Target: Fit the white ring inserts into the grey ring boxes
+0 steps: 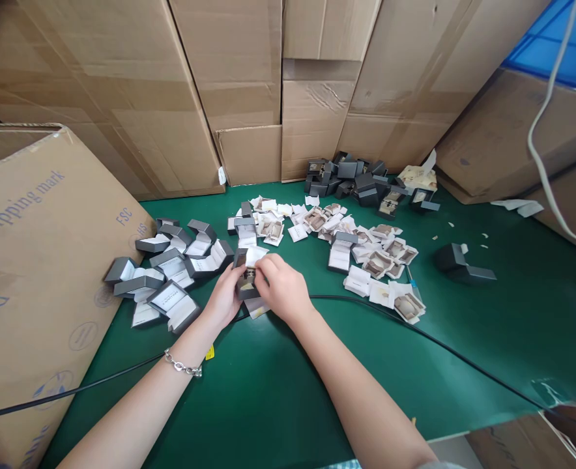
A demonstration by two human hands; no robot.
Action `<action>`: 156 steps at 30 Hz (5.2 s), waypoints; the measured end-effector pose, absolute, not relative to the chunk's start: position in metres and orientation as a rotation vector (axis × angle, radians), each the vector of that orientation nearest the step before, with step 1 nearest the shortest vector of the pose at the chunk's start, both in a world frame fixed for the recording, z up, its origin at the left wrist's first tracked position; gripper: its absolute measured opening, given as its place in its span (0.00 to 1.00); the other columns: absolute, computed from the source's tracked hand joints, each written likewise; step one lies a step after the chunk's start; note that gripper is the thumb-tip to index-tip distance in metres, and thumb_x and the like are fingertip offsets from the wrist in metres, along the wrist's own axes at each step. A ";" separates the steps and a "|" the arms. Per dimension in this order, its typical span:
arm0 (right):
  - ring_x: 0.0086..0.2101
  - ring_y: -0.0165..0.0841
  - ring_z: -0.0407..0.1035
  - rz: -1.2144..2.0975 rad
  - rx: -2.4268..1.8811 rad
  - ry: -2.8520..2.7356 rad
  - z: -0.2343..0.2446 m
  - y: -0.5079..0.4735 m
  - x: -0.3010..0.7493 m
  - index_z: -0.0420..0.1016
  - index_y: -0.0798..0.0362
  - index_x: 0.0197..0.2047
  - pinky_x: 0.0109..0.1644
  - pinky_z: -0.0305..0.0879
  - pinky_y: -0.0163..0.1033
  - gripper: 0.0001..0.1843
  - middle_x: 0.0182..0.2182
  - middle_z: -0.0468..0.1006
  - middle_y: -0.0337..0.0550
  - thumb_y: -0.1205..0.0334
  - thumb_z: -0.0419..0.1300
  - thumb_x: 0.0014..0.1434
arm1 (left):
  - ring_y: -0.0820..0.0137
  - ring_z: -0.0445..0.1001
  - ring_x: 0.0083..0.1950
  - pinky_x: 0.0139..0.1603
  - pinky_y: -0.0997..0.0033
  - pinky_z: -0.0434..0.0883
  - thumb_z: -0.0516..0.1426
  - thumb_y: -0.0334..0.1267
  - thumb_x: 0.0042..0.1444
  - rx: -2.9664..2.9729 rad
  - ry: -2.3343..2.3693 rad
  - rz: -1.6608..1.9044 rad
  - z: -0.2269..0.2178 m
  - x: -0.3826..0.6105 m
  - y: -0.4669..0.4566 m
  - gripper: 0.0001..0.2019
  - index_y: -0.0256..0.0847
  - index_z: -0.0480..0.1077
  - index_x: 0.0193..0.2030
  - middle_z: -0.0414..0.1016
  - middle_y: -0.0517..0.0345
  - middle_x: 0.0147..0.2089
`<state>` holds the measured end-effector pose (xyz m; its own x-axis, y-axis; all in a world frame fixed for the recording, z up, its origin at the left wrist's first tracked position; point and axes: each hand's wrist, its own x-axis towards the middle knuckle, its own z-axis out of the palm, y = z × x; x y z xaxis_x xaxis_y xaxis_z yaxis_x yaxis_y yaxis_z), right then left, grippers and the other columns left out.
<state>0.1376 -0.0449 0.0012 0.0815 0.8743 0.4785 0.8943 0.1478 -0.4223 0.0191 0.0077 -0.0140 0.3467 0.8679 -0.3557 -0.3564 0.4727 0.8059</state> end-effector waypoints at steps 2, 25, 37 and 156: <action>0.37 0.28 0.70 -0.044 -1.658 -1.859 -0.001 -0.046 0.133 0.70 0.51 0.39 0.32 0.63 0.29 0.10 0.41 0.75 0.42 0.64 0.48 0.61 | 0.75 0.70 0.32 0.33 0.77 0.66 0.59 0.38 0.43 0.711 0.875 0.888 -0.015 0.019 0.008 0.13 0.39 0.68 0.38 0.72 0.62 0.30; 0.30 0.27 0.67 -0.086 -1.825 -2.028 0.001 -0.045 0.134 0.68 0.52 0.35 0.24 0.51 0.33 0.08 0.32 0.73 0.39 0.66 0.48 0.59 | 0.73 0.71 0.37 0.35 0.77 0.66 0.58 0.41 0.47 0.855 0.819 0.844 -0.013 0.017 0.006 0.14 0.39 0.68 0.40 0.73 0.60 0.35; 0.30 0.27 0.65 0.056 -1.741 -1.969 0.004 -0.047 0.133 0.67 0.53 0.37 0.24 0.50 0.31 0.08 0.33 0.72 0.41 0.67 0.47 0.60 | 0.75 0.70 0.35 0.37 0.76 0.67 0.61 0.47 0.46 0.872 0.752 0.826 -0.017 0.016 0.007 0.17 0.40 0.68 0.41 0.73 0.60 0.38; 0.37 0.33 0.68 0.282 -1.564 -1.668 -0.013 -0.041 0.129 0.67 0.52 0.41 0.40 0.65 0.37 0.07 0.37 0.73 0.43 0.63 0.53 0.59 | 0.77 0.66 0.30 0.33 0.77 0.64 0.61 0.41 0.41 0.792 0.883 0.826 -0.014 0.019 0.007 0.17 0.40 0.69 0.40 0.69 0.64 0.28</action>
<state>0.1289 -0.0411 -0.0129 0.0999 0.9112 0.3996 0.7296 0.2060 -0.6521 0.0190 0.0072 -0.0139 0.3881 0.8596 -0.3324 -0.2742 0.4521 0.8488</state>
